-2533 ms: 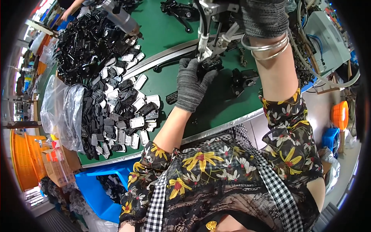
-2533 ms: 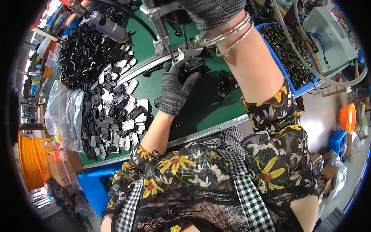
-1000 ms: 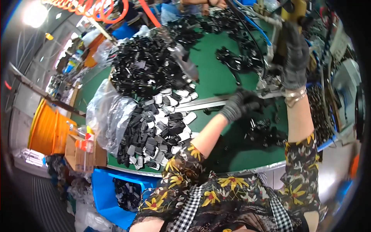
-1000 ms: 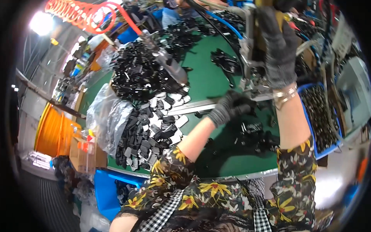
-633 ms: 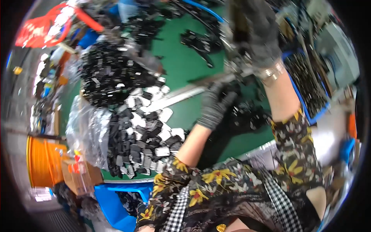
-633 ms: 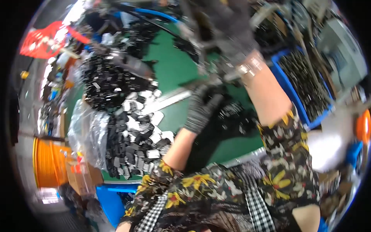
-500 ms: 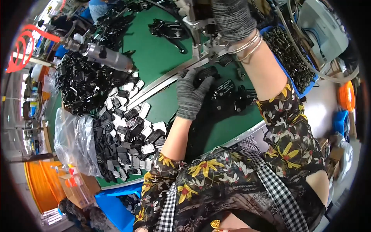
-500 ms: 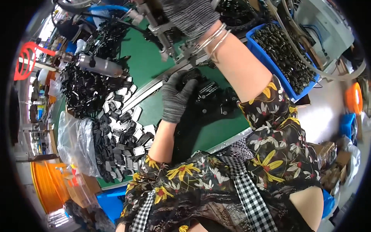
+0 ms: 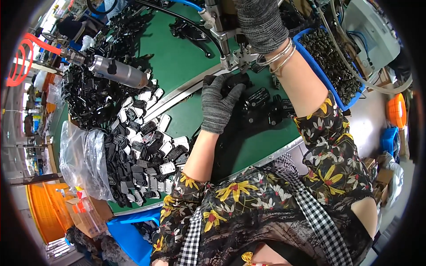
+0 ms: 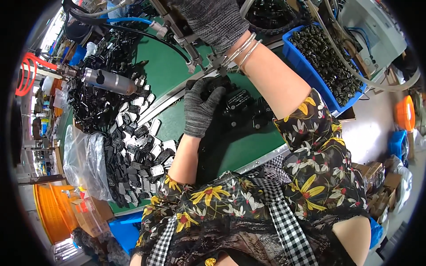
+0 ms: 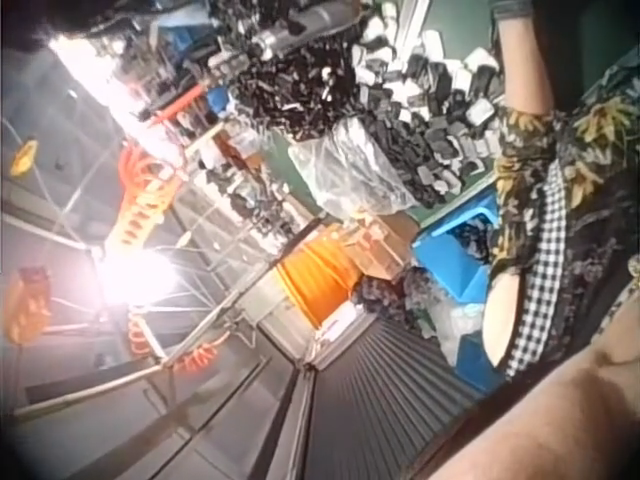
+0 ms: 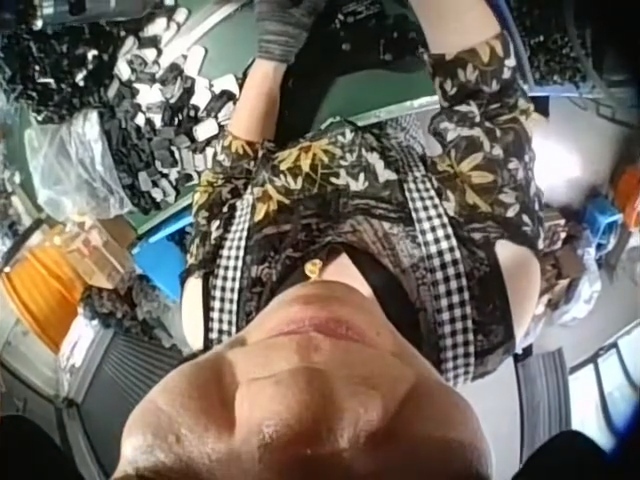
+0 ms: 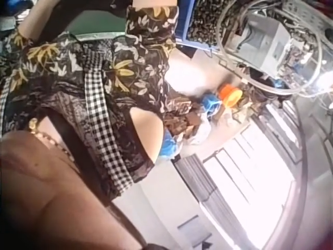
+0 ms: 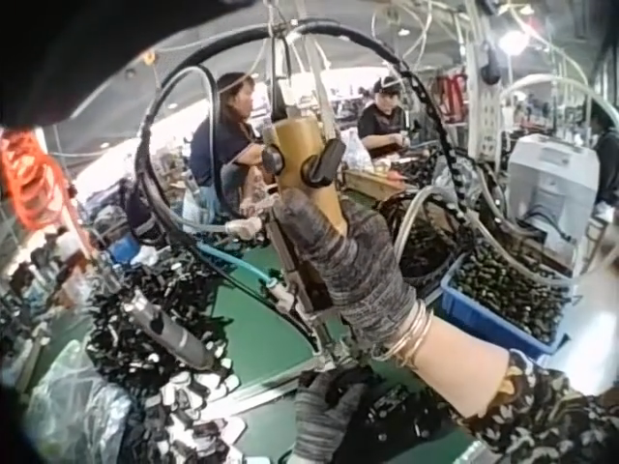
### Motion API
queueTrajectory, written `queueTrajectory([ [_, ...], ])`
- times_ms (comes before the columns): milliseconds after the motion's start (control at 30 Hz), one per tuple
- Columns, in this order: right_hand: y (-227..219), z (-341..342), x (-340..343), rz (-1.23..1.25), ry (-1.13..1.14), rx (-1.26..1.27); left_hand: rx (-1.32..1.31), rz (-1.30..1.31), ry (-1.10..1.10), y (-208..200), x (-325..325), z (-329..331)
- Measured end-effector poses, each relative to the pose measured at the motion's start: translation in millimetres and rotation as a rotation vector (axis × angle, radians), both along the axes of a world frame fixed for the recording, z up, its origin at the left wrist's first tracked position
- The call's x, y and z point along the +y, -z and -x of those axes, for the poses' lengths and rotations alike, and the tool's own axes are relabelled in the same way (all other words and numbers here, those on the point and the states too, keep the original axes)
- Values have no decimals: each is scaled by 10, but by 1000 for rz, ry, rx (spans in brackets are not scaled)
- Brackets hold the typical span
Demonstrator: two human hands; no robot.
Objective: Assembling small black components at a factory workbench using a pneumatic screwdriver.
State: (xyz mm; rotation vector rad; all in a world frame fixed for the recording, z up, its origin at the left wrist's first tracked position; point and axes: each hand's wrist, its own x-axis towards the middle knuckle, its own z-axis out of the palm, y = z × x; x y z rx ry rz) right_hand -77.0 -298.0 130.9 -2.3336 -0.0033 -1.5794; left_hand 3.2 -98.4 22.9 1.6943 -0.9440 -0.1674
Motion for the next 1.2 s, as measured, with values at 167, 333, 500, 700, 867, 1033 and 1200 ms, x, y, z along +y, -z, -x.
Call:
queueTrajectory([
  [167,39,-36,36,-81,-26,16,-60,7,-35,39,-12,4],
  [333,-58,-63,64,-134,-54,13,-65,4,-36,42,-35,-29],
  [500,-218,-104,148,-179,-97,-5,-22,-46,-33,-28,13,14],
  [700,-282,-201,297,-267,-155,-4,20,-40,34,-64,56,-44],
  [867,-320,-276,392,-345,-200,5,-120,-124,57,-26,98,-93],
  [1033,-279,-328,431,-433,-228,24,25,-152,77,-70,94,-60],
  [1200,-282,-404,490,-526,-267,41,104,-130,111,55,70,-123],
])
